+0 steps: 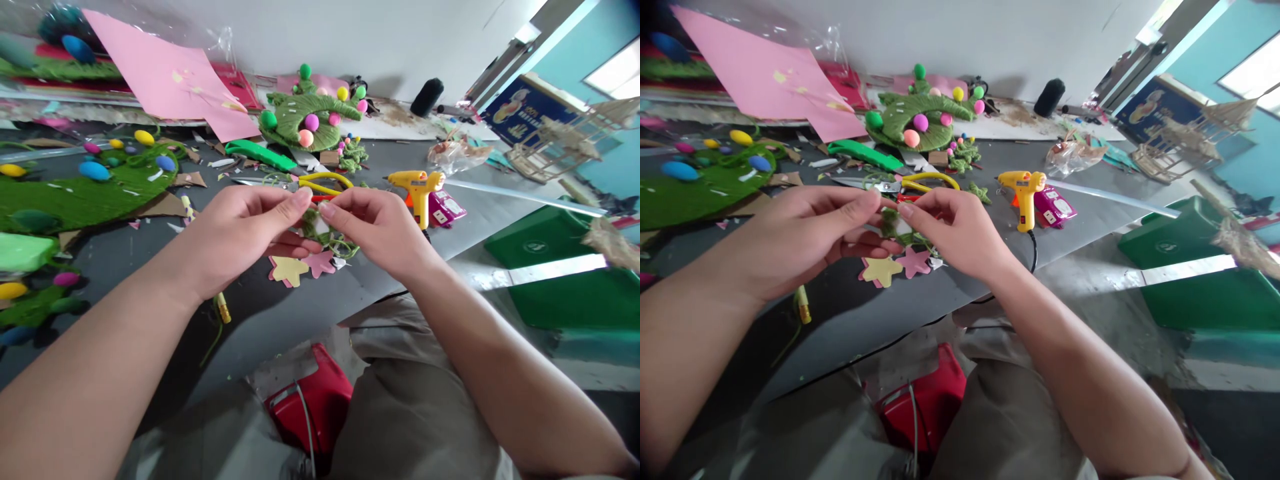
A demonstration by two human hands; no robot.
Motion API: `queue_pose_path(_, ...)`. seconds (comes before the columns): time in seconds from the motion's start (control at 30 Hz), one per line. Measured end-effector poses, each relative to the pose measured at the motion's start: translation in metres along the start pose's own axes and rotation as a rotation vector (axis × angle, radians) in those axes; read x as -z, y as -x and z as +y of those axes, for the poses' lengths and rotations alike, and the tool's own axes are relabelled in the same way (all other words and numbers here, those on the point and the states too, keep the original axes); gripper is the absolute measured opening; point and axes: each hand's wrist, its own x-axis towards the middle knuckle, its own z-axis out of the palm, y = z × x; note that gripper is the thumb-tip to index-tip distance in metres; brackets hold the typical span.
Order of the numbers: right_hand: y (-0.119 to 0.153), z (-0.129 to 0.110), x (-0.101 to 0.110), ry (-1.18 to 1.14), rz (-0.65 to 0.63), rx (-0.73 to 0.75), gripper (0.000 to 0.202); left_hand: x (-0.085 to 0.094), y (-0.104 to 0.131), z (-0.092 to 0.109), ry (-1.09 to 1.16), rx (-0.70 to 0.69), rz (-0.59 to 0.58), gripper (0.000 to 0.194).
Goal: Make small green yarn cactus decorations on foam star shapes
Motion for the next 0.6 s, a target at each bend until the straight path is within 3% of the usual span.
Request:
queue_pose_path(0.27, 0.0015, 0.0016, 0.0013, -0.041, -0.033, -0.010, 0.038, -0.0069, 0.0012, 0.0061, -0.112, 0.018, 0.050, 0.020)
queue_pose_path(0.6, 0.0034, 0.0017, 0.0048, -0.048, -0.063, -0.002, 0.047, -0.0060, 0.0007, 0.0066, -0.079, 0.039, 0.049, 0.021)
